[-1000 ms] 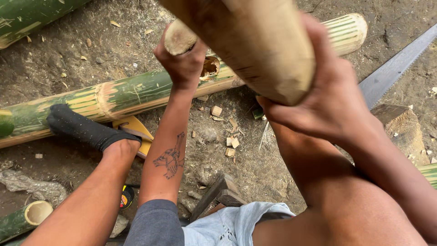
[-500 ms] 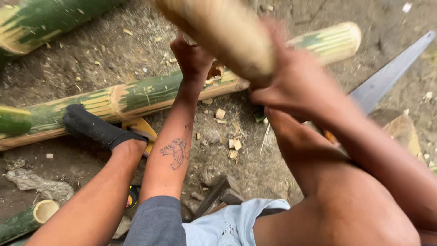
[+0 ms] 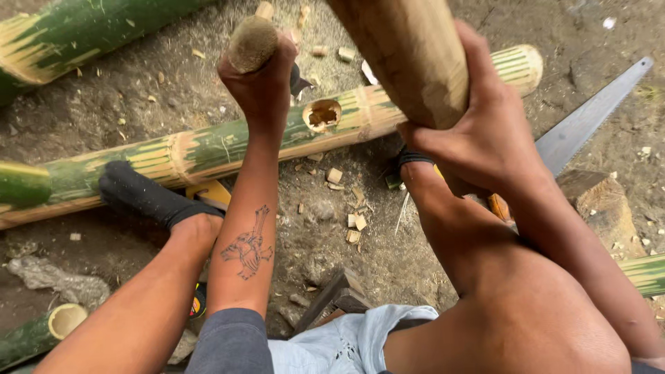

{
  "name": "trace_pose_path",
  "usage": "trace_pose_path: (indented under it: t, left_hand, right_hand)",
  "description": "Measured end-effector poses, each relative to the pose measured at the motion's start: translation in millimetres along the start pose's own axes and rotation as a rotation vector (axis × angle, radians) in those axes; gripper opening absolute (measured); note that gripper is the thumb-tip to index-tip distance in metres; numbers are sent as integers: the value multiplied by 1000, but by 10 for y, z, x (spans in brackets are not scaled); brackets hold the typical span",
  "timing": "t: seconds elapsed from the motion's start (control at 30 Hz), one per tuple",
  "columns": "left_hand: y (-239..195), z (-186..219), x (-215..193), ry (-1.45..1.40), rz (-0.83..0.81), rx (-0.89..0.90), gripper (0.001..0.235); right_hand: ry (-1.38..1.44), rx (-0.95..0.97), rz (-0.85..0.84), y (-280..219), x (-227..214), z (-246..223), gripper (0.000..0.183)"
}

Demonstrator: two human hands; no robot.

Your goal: The person sits on the ground and uses a wooden mallet to strike a chisel, carving a hole into a bamboo pole. The person repeatedly hammers the chisel to remove material and deepen the opening.

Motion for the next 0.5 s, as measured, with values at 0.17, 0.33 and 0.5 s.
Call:
trace_pose_path:
  t: [0.17,0.33,0.5]
  left_hand:
    - [-192,59,-50,330,96,84,22]
    - [-349,-50,-79,361,132,123,23]
    - [-415,-206,-13,394,34,283,16]
  right_hand:
    - [66,-194,55,-121,-62,28,85]
    - [128,-240,32,-241,-158,-52,82]
    - [37,-207,-72,33,-28,-295,91]
Point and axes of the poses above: each hand's wrist, its own y-axis towards the middle knuckle, its own x-axis out of the palm, z = x × y, the point moved 5 cm from there along y, towards the middle knuckle, and after that the axes turned 5 degrees about z, right-handed, at the moved point
